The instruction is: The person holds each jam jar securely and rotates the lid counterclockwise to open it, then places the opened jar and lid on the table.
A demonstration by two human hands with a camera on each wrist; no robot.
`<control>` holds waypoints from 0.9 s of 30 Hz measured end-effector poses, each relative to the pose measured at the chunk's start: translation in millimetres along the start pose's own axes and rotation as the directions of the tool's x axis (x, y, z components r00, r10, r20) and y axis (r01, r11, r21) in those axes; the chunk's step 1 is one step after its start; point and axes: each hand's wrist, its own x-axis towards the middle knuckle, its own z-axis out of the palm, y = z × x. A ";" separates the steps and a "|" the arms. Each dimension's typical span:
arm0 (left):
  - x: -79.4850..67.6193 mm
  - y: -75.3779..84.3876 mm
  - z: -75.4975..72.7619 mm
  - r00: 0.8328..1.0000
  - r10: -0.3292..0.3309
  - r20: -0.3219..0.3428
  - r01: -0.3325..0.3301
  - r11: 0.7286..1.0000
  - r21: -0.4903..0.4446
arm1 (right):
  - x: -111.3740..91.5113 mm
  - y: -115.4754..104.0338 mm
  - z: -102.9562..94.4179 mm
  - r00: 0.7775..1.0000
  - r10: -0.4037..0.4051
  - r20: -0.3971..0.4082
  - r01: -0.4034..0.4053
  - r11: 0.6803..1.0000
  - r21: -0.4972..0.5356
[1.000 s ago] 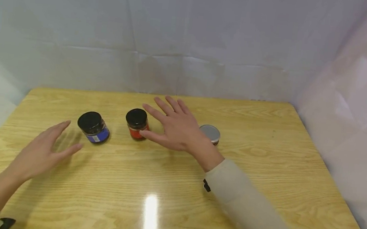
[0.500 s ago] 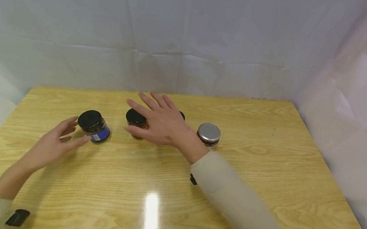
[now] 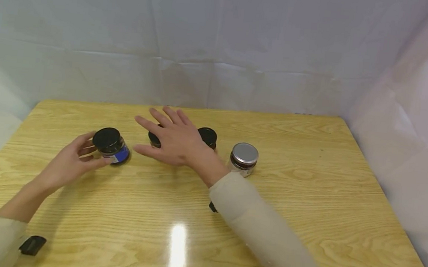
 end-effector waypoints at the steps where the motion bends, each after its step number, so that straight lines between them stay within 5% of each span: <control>1: 0.9 0.2 0.8 1.000 0.003 0.000 -0.003 1.000 -0.008 | 0.7 -1.0 0.5 1.000 -0.001 0.005 0.001 1.000 0.000; 14: 4.9 -2.8 6.2 0.997 -0.065 0.035 0.070 0.984 -0.164 | 5.4 -12.8 3.1 0.998 -0.027 0.049 0.027 1.000 0.012; 27: 7.0 -6.9 10.8 0.998 -0.064 0.019 0.066 0.985 -0.160 | 10.9 -22.2 9.6 0.997 -0.050 0.065 0.050 0.999 -0.005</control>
